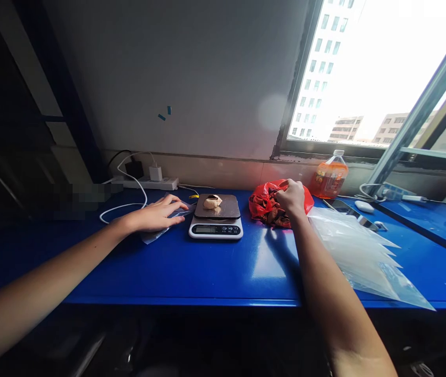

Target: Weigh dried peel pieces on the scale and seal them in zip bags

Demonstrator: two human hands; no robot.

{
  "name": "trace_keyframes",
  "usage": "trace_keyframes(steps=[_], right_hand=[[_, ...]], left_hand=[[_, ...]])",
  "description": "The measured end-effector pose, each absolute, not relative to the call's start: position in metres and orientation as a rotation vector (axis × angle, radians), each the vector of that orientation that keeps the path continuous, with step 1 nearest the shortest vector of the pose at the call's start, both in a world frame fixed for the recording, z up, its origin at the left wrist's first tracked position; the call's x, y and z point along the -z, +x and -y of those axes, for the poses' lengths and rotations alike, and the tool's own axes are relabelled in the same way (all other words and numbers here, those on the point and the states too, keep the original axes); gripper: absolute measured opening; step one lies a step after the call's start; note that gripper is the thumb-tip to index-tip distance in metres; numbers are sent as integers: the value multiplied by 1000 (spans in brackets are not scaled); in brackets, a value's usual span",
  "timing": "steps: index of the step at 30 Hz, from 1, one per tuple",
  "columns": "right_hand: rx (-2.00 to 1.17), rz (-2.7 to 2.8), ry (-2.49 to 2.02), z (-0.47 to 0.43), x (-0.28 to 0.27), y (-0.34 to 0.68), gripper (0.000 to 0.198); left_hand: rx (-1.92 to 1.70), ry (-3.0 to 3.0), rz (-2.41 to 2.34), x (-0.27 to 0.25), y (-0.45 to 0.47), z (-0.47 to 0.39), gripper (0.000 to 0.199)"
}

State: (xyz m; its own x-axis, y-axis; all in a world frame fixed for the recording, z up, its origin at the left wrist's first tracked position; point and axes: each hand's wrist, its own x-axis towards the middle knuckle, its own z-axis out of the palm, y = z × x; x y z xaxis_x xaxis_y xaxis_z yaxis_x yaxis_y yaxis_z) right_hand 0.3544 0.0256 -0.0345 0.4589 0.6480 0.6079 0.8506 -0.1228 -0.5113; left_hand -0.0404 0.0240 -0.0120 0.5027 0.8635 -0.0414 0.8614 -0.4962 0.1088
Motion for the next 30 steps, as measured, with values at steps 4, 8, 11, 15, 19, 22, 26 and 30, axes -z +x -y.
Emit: trace_keyframes(steps=[4,8,11,15,19,22,26,30], right_hand=[[261,1358,-1856,-26,41,354,38],[288,1419,-1855,-25,39,352,37],[341,1419,-1865,-25,37,350,32],[408,1379,-1908,-25,35,342,28],[424,1382,-2028,-22,33,328,32],[441,1269,-2132,-22,29,322,54],[493,1464,-2140,-31,25,325,49],[465,1723,-2057,-43,25,332,23]], left_hand=[[5,2613,-1522,10,-39,-21,54],[11,2609,-1506,9,-39,-19,55],[5,2605,-1496,8,-39,-17,54],[3,2595,-1499,7,-38,-15,52],[18,2602,-1489,7,-38,-15,54],[21,2608,-1477,9,-39,-18,54],[21,2647,-1447,11,-40,-20,53],[29,2639,-1458,12,-40,-21,53]])
